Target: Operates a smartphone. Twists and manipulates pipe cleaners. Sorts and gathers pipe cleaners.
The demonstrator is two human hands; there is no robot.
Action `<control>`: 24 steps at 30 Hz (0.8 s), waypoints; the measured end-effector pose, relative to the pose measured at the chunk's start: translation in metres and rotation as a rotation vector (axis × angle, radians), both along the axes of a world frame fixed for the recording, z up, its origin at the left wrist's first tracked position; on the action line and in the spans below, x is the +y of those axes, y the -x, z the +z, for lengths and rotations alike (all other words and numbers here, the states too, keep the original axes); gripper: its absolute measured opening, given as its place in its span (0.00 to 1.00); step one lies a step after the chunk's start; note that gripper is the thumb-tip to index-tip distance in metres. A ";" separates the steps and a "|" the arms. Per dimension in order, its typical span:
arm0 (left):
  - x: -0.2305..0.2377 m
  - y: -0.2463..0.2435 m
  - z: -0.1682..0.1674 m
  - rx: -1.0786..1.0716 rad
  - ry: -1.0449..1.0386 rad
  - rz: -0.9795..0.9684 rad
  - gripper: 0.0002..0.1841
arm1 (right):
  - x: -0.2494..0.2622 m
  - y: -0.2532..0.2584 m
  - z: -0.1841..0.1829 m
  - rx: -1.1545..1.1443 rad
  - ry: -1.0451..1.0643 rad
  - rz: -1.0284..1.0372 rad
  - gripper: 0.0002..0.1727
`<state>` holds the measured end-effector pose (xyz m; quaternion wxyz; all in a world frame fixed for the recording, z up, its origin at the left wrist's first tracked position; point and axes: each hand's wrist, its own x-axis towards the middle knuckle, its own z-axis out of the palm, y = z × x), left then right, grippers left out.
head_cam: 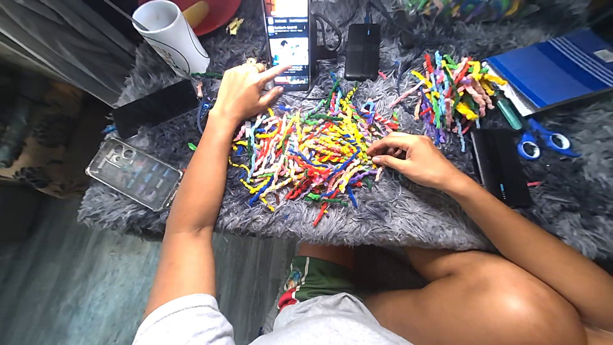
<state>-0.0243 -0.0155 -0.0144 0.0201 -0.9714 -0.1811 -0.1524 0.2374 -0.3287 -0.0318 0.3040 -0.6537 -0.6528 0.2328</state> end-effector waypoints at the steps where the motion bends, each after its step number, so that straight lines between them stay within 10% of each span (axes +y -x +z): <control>1: 0.000 0.000 0.000 -0.005 -0.007 0.008 0.26 | 0.000 0.000 0.000 0.000 0.000 0.000 0.09; 24: 0.001 0.001 0.001 -0.033 -0.002 0.064 0.27 | 0.000 0.000 0.000 -0.006 0.001 0.004 0.09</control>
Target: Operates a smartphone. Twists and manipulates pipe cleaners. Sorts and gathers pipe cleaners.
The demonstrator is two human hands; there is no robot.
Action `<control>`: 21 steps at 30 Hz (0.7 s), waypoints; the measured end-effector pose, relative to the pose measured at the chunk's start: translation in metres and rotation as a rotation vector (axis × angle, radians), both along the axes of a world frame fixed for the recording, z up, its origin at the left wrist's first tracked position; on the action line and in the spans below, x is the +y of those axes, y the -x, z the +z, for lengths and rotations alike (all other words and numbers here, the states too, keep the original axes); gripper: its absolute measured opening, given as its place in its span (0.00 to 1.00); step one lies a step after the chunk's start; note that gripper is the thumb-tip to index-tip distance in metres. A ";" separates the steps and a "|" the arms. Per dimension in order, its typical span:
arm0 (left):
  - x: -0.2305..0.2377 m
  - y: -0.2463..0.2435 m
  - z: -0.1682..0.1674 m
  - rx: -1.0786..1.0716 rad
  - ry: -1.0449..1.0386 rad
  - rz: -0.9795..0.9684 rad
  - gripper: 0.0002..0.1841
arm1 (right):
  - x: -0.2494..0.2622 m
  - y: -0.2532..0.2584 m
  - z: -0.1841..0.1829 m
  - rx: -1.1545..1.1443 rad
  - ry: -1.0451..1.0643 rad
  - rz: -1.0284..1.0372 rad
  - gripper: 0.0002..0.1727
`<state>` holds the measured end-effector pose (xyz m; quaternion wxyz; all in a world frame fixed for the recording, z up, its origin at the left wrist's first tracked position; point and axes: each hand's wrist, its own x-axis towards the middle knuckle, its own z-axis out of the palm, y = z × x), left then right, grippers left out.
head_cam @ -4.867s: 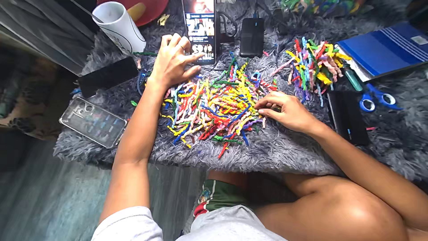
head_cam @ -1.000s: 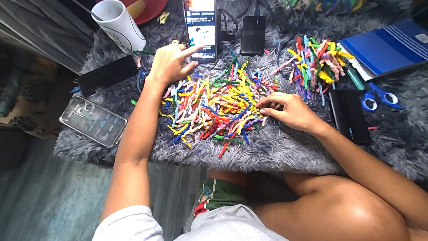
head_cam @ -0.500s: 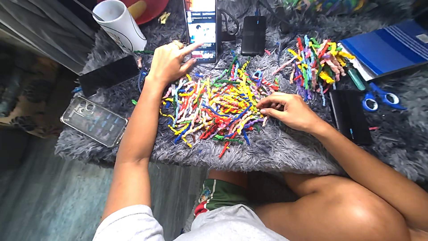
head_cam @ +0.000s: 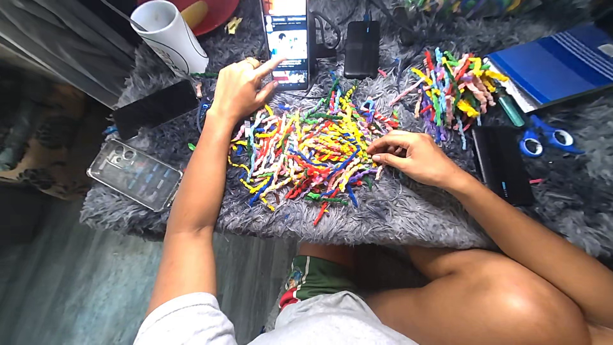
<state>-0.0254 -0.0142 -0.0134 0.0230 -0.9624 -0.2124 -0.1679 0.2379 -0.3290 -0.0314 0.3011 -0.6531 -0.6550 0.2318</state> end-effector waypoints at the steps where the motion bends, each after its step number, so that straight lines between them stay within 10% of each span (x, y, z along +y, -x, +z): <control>1: 0.001 0.000 0.000 -0.009 0.001 0.017 0.28 | 0.000 0.000 0.000 -0.002 0.000 0.000 0.09; 21: 0.000 0.002 -0.002 -0.009 -0.027 -0.024 0.27 | 0.000 0.000 -0.001 -0.005 -0.003 0.000 0.08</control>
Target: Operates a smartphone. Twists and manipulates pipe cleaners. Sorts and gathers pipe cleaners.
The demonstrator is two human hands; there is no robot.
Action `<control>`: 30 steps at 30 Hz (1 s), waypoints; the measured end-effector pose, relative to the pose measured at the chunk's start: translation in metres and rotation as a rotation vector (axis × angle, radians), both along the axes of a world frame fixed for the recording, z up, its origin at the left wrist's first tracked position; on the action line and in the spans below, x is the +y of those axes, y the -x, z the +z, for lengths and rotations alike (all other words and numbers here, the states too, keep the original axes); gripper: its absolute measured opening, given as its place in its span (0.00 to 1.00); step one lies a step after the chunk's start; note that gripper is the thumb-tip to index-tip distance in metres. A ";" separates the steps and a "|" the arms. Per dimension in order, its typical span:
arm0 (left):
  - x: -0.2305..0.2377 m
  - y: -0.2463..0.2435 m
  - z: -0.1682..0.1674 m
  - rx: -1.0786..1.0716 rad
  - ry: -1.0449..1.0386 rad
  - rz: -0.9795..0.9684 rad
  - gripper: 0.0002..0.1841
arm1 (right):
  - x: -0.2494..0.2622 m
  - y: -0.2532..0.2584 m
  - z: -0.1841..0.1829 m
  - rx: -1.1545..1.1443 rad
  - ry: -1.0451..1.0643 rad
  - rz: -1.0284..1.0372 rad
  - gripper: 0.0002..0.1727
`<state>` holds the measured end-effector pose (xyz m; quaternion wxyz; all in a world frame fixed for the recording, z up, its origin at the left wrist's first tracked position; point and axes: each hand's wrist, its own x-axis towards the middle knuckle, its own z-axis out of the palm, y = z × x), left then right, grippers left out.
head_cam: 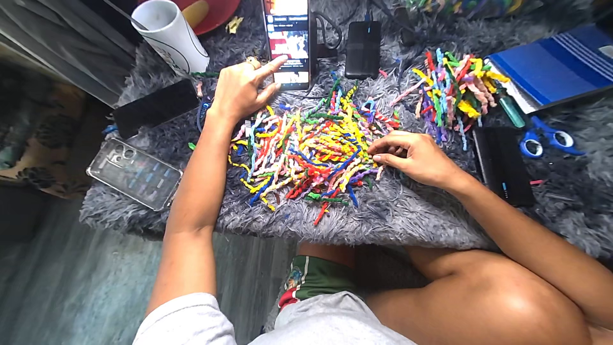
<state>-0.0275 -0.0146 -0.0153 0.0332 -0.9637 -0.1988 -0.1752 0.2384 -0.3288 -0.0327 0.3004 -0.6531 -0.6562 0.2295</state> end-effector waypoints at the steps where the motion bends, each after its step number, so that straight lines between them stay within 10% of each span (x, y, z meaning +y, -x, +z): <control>1: 0.000 0.000 0.000 0.004 0.002 -0.001 0.27 | 0.000 0.000 0.001 0.000 0.004 -0.001 0.09; 30: 0.001 -0.001 -0.001 0.021 -0.063 -0.055 0.25 | 0.000 -0.001 -0.001 0.008 -0.002 0.006 0.09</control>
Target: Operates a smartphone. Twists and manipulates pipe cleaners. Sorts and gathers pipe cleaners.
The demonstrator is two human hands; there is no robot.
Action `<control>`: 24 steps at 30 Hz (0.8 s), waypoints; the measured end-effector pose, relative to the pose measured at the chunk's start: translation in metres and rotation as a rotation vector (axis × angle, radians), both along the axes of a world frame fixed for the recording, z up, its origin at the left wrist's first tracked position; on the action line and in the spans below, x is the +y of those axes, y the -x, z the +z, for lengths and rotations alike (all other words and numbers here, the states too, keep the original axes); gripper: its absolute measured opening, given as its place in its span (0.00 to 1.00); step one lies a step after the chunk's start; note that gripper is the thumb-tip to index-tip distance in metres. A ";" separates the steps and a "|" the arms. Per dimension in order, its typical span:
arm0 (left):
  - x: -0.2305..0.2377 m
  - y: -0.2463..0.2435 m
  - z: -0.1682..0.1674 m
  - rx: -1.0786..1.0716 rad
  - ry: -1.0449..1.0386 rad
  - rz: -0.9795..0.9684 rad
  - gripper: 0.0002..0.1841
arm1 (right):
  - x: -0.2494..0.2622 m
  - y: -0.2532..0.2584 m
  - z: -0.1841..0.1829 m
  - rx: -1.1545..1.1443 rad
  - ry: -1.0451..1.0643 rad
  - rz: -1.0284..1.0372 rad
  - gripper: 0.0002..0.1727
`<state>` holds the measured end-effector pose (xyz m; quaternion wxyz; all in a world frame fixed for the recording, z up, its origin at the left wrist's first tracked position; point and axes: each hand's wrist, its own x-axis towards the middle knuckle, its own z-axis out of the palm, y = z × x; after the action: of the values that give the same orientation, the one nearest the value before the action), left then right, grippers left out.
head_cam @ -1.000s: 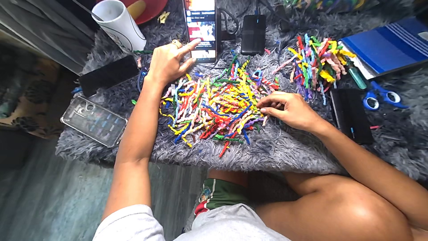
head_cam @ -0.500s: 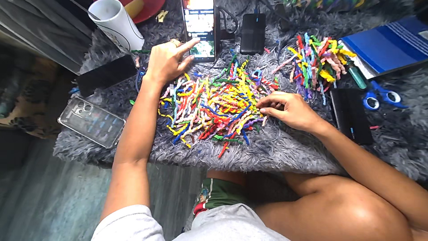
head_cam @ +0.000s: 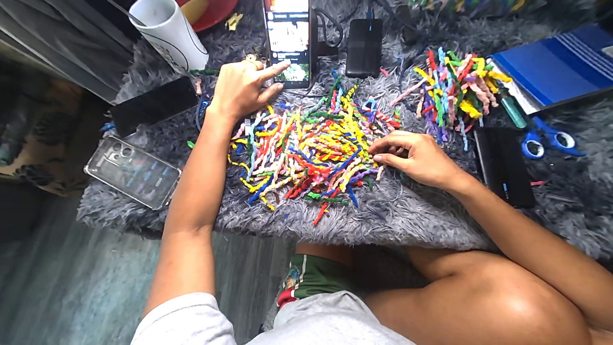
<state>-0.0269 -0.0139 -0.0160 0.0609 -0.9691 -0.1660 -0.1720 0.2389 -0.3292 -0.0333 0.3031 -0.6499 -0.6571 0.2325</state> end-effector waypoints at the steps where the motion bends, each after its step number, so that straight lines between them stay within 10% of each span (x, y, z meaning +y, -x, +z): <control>1: 0.000 0.000 0.000 -0.001 0.001 -0.001 0.25 | 0.000 0.000 0.000 0.001 0.000 -0.001 0.09; 24: -0.001 0.001 0.002 -0.007 0.030 -0.006 0.23 | 0.000 0.000 0.001 -0.009 0.004 -0.005 0.09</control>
<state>-0.0275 -0.0150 -0.0142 0.0455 -0.9697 -0.1661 -0.1731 0.2388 -0.3297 -0.0324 0.2996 -0.6530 -0.6564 0.2302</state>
